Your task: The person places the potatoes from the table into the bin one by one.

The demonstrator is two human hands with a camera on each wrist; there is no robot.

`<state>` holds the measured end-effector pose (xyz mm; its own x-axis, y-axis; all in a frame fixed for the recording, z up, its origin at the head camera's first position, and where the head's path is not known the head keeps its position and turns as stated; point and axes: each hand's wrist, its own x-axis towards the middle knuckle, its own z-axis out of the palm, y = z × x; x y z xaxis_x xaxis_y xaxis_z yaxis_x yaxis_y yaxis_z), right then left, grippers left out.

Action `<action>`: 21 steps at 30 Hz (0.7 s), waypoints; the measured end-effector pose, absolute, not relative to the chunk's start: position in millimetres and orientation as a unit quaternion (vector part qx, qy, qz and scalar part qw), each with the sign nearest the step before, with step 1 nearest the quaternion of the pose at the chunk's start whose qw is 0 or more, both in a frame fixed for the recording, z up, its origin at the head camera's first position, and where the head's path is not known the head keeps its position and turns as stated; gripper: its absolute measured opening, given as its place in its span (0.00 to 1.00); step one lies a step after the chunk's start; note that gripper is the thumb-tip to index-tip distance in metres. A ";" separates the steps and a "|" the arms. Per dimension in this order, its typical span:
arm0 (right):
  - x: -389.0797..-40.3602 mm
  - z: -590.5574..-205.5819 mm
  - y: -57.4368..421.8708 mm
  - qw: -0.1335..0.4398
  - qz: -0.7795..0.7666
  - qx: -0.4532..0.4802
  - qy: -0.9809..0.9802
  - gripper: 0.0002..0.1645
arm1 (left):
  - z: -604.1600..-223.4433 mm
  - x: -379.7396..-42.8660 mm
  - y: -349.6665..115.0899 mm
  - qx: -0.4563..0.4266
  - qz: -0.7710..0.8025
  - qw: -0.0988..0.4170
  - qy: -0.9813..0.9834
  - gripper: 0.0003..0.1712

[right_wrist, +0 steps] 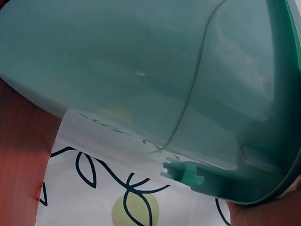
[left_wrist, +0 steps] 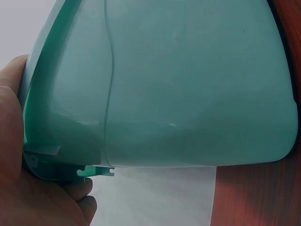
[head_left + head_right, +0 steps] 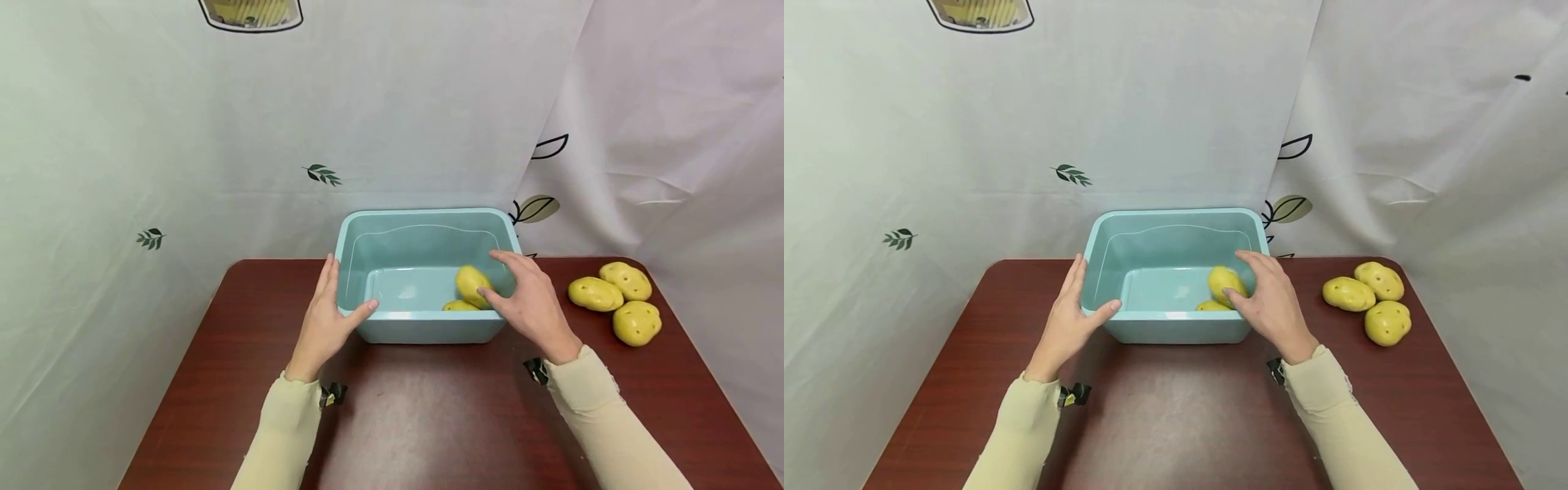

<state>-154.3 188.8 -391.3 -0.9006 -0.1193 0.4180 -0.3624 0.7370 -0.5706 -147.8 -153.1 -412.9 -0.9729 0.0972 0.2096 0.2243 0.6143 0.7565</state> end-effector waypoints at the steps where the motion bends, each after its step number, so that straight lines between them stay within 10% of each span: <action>1: -154.5 -391.7 188.8 0.186 0.338 0.133 -0.913 0.35 | -412.8 -147.6 -153.1 -0.090 -0.429 0.074 -0.896 0.63; 21: -147.2 -392.2 200.5 0.298 0.354 0.102 -0.881 0.30 | -413.2 -147.6 -152.5 -0.090 -0.433 0.074 -0.894 0.63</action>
